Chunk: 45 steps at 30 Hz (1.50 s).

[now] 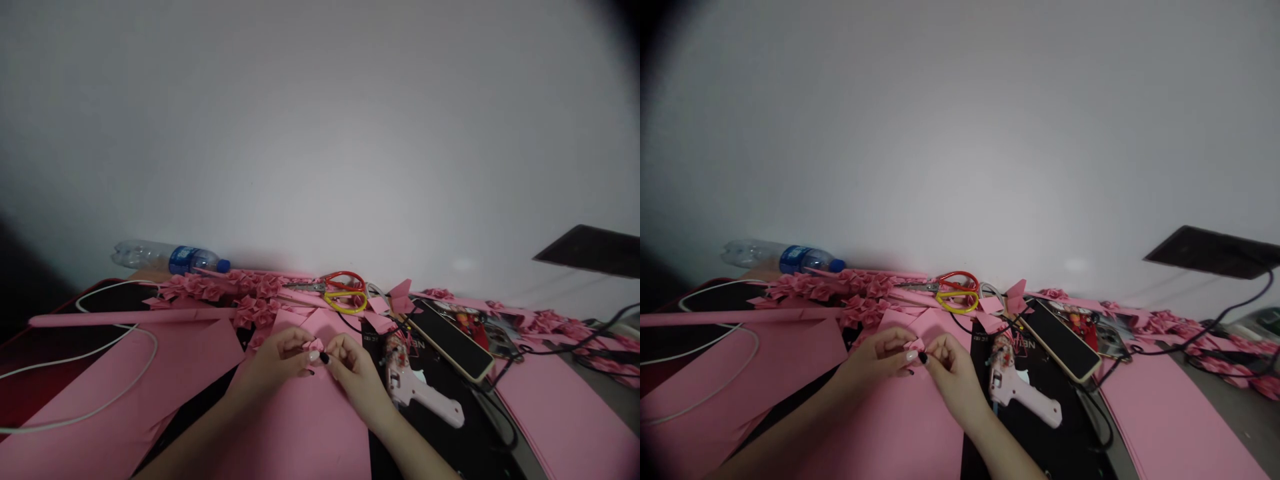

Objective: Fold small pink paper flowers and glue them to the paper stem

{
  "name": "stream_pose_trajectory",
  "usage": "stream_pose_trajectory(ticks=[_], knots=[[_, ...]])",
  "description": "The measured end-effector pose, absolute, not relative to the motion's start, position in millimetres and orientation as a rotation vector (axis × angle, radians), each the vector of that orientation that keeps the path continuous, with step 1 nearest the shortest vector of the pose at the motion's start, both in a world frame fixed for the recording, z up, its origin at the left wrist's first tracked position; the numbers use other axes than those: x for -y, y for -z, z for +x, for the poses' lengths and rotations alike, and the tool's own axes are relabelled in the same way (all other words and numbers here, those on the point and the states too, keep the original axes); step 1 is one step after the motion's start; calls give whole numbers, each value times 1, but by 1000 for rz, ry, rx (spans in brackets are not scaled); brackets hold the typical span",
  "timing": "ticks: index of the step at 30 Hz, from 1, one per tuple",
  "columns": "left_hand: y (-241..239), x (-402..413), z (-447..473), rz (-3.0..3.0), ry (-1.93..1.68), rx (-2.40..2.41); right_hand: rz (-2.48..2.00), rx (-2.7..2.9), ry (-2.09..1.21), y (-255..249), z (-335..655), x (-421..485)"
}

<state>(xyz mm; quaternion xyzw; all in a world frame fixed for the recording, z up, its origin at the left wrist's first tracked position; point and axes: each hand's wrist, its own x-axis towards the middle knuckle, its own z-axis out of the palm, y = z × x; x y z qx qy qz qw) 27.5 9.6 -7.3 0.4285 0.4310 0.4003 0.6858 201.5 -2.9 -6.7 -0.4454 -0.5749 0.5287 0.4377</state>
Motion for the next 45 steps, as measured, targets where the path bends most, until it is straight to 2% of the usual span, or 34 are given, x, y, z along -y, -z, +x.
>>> stream_pose_trajectory(ticks=[8,18,28,38,45], knots=[[2,-8,27,904,-887,-1018,-1170,1495,-1249,7,201,4],[2,-6,28,1244,-918,-980,-1292,1597,-1140,6,198,10],[9,-10,25,1094,-1040,-1035,-1243,1538,-1138,6,201,13],[10,-10,20,1362,-1089,-1220,-1379,1861,-506,-16,226,21],[8,-10,18,1380,-1101,-1234,-1884,1948,-300,-50,289,15]])
